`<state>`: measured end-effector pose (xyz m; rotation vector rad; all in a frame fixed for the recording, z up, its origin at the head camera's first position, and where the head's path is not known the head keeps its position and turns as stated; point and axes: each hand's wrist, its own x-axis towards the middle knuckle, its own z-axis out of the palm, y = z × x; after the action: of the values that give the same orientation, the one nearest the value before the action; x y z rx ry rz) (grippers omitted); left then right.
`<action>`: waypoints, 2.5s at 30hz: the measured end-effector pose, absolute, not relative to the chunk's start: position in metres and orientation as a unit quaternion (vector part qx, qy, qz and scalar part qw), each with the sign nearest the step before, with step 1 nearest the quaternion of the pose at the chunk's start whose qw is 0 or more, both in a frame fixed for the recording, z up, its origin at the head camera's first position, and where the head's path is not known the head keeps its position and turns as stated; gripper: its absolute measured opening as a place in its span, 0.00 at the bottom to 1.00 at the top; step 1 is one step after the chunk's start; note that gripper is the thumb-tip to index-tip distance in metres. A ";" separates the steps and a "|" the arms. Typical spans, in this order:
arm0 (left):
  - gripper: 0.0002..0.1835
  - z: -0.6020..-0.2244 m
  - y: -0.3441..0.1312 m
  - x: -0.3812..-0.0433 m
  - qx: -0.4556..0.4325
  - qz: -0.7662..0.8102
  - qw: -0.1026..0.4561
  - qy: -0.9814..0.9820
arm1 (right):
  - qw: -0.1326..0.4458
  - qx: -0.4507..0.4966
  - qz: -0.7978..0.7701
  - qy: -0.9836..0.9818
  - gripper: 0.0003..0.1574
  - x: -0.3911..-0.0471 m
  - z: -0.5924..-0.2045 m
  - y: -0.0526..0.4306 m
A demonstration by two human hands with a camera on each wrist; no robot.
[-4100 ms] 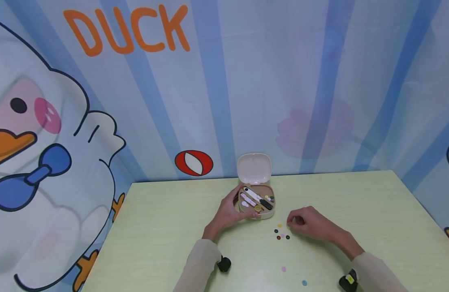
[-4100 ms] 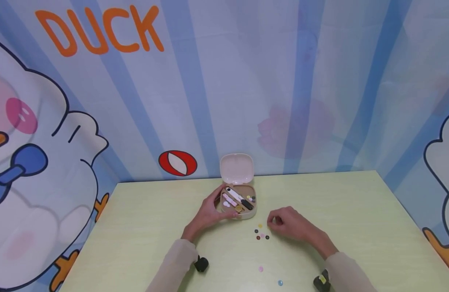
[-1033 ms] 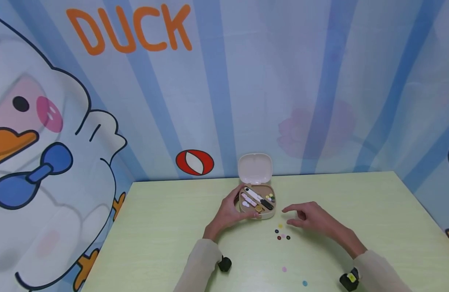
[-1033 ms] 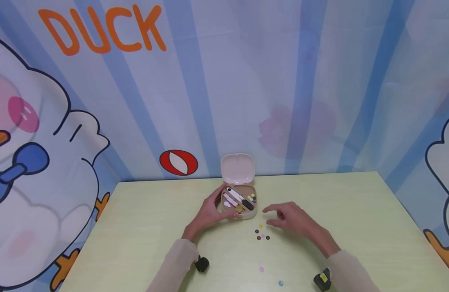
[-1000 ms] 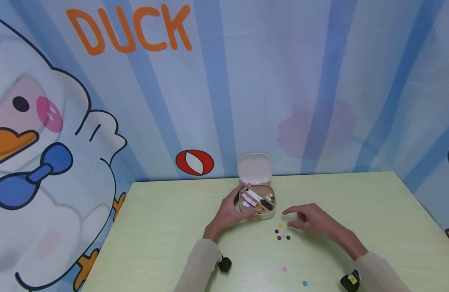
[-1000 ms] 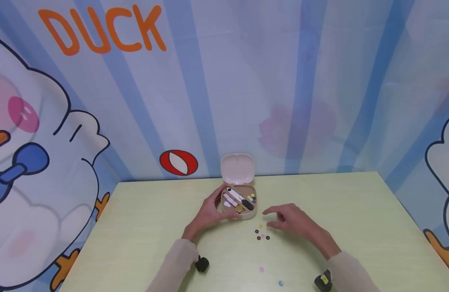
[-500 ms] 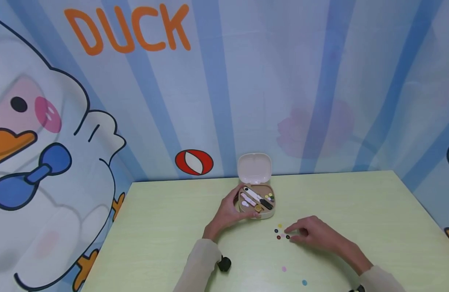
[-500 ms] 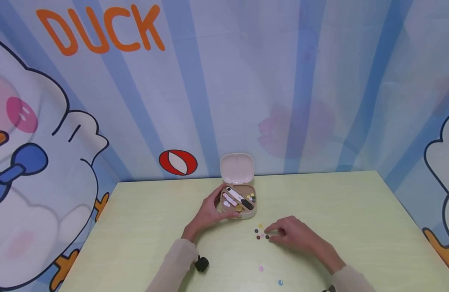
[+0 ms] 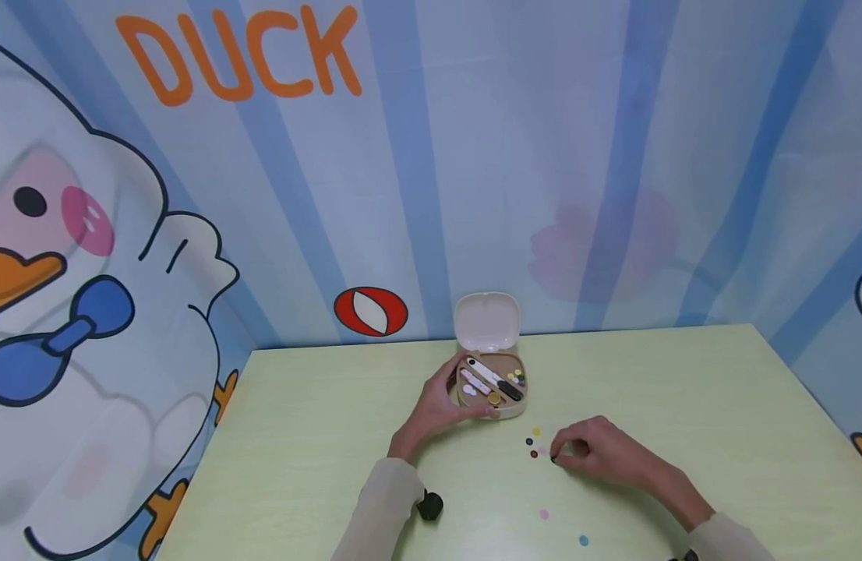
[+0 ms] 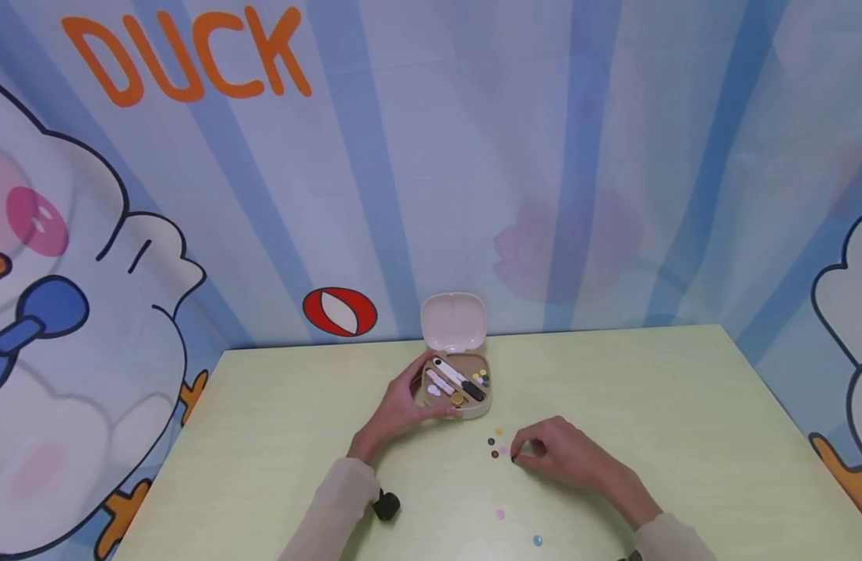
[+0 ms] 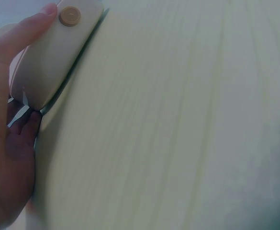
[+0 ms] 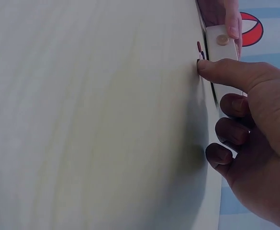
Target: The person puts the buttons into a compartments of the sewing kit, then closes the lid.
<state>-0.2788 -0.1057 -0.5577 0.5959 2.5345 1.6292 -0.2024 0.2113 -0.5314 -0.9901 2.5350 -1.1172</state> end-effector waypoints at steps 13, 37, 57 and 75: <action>0.58 -0.560 -0.106 -0.280 0.191 0.525 0.035 0.829 | 0.144 -0.321 -0.356 0.866 0.13 -0.203 -0.526 0.205; 0.57 -0.558 -0.106 -0.278 0.194 0.542 0.035 0.817 | 0.132 -0.334 -0.340 0.869 0.11 -0.210 -0.515 0.203; 0.59 -0.557 -0.107 -0.278 0.194 0.524 0.032 0.828 | 0.081 -0.313 -0.391 0.862 0.02 -0.256 -0.495 0.196; 0.58 -0.558 -0.109 -0.277 0.199 0.531 0.031 0.823 | 0.036 -0.250 -0.406 0.878 0.04 -0.299 -0.493 0.158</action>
<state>-0.2775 -0.1086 -0.5576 0.6130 2.5352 1.6376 -0.2988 0.1584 -0.4926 -0.7673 2.6981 -1.2480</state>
